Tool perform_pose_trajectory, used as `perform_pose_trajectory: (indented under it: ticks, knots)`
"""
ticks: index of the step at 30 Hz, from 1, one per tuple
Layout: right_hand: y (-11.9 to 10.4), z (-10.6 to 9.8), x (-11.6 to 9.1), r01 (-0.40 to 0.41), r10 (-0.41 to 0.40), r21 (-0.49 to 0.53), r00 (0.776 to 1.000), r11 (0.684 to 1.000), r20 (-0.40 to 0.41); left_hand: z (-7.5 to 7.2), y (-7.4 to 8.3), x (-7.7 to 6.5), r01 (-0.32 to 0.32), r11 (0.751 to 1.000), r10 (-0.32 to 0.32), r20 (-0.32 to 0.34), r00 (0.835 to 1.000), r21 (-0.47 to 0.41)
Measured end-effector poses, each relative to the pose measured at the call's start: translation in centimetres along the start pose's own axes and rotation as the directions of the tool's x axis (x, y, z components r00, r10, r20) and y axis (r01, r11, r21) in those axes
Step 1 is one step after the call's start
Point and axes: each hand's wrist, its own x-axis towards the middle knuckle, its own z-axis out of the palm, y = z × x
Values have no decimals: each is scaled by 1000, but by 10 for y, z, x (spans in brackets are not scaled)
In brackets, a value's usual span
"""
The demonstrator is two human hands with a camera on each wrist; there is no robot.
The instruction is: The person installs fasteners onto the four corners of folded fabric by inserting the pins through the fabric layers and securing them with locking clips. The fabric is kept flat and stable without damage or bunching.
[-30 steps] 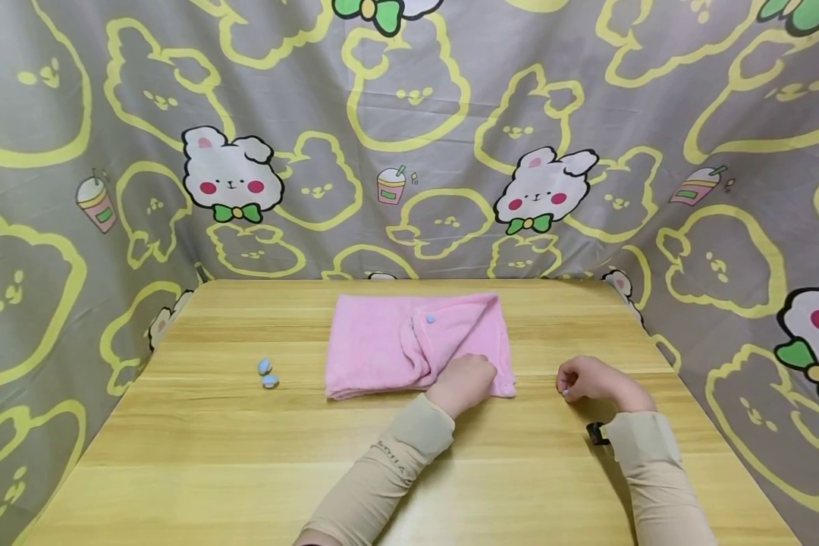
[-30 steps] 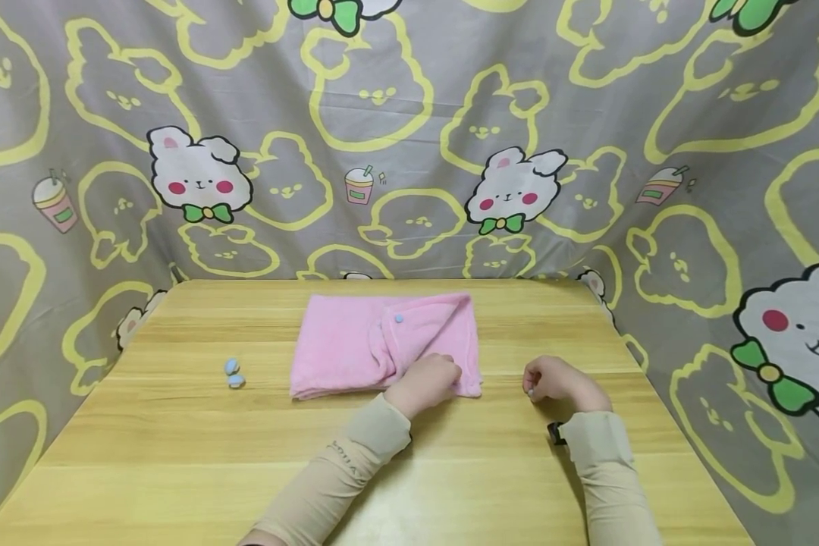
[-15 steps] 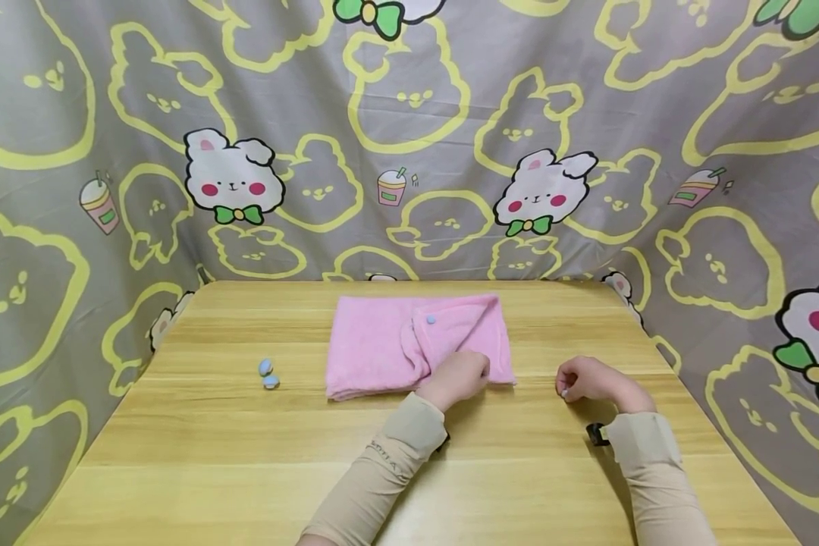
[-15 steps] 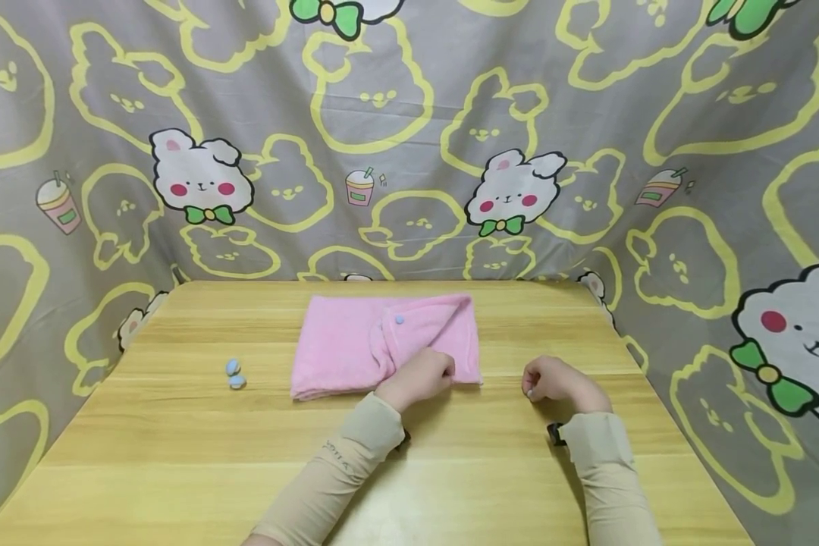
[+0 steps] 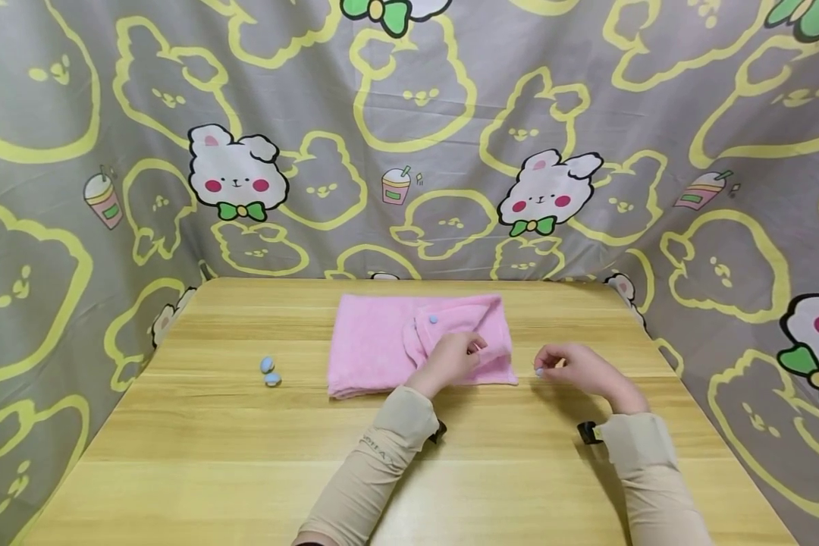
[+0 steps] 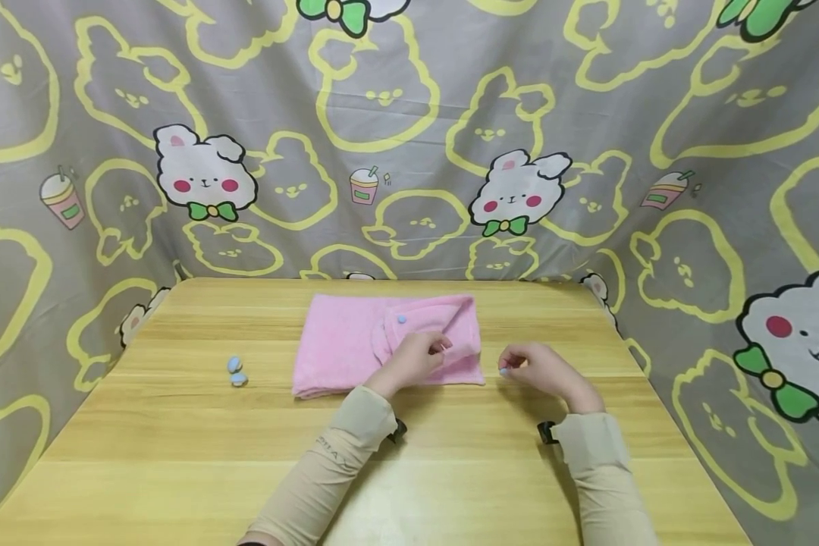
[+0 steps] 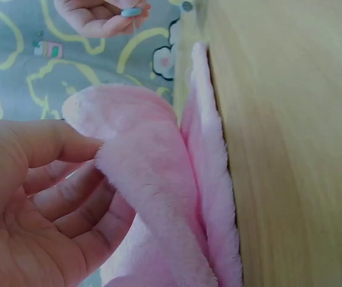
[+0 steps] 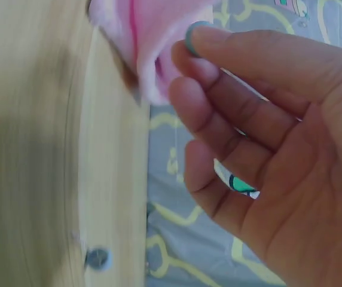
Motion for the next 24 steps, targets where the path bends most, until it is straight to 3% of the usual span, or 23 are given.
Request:
perform_pose_trajectory:
  ticks: [7, 15, 24]
  knots:
    - [-20, 8, 20, 76, -73, 58, 996, 995, -48, -9, -4, 1, -5, 994, -3, -70, 998, -110]
    - [-31, 21, 40, 135, -127, 74, 986, 988, -104, -16, -10, 0, 64, 967, -91, -101, 991, -247]
    - [-40, 28, 51, 145, -130, 102, 982, 984, -134, -23, -13, 0, 60, 974, -84, -103, 991, -219]
